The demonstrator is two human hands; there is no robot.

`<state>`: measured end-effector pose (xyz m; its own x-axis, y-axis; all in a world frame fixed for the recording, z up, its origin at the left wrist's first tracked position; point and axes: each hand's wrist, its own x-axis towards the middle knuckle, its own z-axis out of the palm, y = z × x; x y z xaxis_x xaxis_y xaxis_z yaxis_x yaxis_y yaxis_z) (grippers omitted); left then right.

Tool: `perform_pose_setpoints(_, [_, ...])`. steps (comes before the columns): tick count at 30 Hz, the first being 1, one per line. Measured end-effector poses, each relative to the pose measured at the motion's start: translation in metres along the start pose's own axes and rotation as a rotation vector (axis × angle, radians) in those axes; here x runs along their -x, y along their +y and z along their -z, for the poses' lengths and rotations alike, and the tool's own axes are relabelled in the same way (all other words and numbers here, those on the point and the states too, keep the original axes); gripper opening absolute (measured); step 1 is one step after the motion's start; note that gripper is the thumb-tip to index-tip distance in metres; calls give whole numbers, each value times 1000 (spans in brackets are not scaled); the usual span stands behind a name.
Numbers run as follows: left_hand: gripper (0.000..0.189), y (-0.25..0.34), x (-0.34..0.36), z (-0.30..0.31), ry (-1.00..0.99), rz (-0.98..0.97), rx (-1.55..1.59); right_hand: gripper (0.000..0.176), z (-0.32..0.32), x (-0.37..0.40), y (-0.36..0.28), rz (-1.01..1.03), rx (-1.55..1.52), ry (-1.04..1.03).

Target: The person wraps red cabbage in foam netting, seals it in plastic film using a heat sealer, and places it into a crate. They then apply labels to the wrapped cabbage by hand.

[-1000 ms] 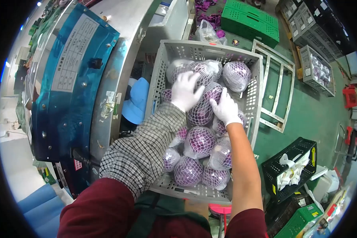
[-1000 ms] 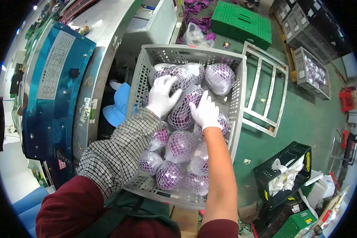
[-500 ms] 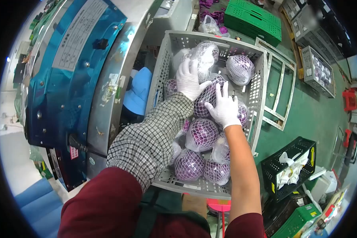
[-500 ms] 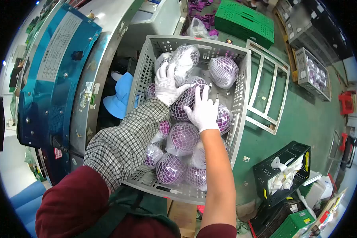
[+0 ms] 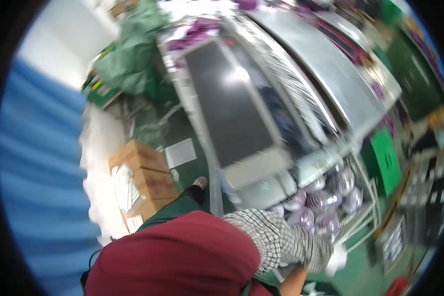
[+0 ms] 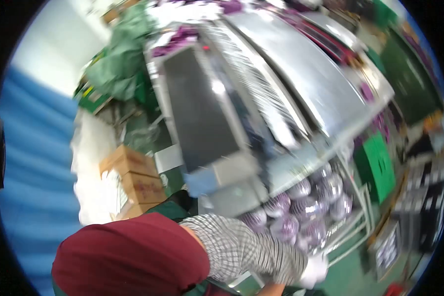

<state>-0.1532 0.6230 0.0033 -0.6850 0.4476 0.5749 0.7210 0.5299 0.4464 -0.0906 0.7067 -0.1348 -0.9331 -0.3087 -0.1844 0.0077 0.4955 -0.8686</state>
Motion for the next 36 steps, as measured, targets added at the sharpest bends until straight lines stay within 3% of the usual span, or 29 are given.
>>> perform_pose_setpoints(4, [30,108,26,151,-49,-343,204,39,-42,70,-25,-71,188,-170])
perform_pose_setpoints(6, [28,122,66,223,-7,-382,273,39,-65,103,-30,-162,240,-316])
perform_pose_setpoints(8, [17,109,131,294,177,-330,389,38,-84,132,-34,-272,282,-456])
perform_pose_setpoints(9, [24,101,181,336,379,-238,629,38,-92,146,-36,-325,300,-514])
perform_pose_setpoints(10, [22,91,233,375,516,-56,487,38,-101,158,-36,-369,310,-563])
perform_pose_setpoints(11, [19,69,286,410,491,92,223,38,-110,168,-38,-399,313,-604])
perform_pose_setpoints(14, [15,10,449,508,594,823,-323,37,-142,196,-51,-458,336,-681])
perform_pose_setpoints(15, [18,-25,505,525,1011,928,291,37,-156,203,-89,-648,334,-682])
perform_pose_setpoints(16, [25,-58,546,542,1138,986,421,38,-163,211,-42,-637,376,-734])
perform_pose_setpoints(18, [35,-126,592,575,1232,1125,511,37,-174,221,-97,-708,357,-679])
perform_pose_setpoints(20, [43,-200,621,593,1229,1125,319,37,-194,226,-152,-779,311,-623])
perform_pose_setpoints(21, [51,-221,621,599,1346,1108,500,38,-204,228,-174,-812,283,-597])
perform_pose_setpoints(24, [68,-270,640,607,1408,1059,685,40,-227,239,-222,-884,215,-503])
perform_pose_setpoints(25, [65,-277,648,611,1261,1168,690,39,-227,248,-214,-858,240,-387])
perform_pose_setpoints(27, [49,-285,665,626,962,1280,673,42,-232,255,-232,-836,373,-397])
perform_pose_setpoints(28, [35,-286,668,634,837,1517,377,42,-234,258,-243,-853,389,-393])
perform_pose_setpoints(30, [32,-277,661,665,505,1427,436,43,-220,269,-214,-831,323,-443])
perform_pose_setpoints(32, [31,-266,632,688,66,1474,-61,42,-216,275,-202,-832,192,-486])
perform_pose_setpoints(34, [29,-269,618,689,-194,1379,-492,37,-214,279,-172,-718,528,-481])
perform_pose_setpoints(36, [28,-265,634,695,-131,1179,-550,36,-221,268,-202,-749,501,-429])
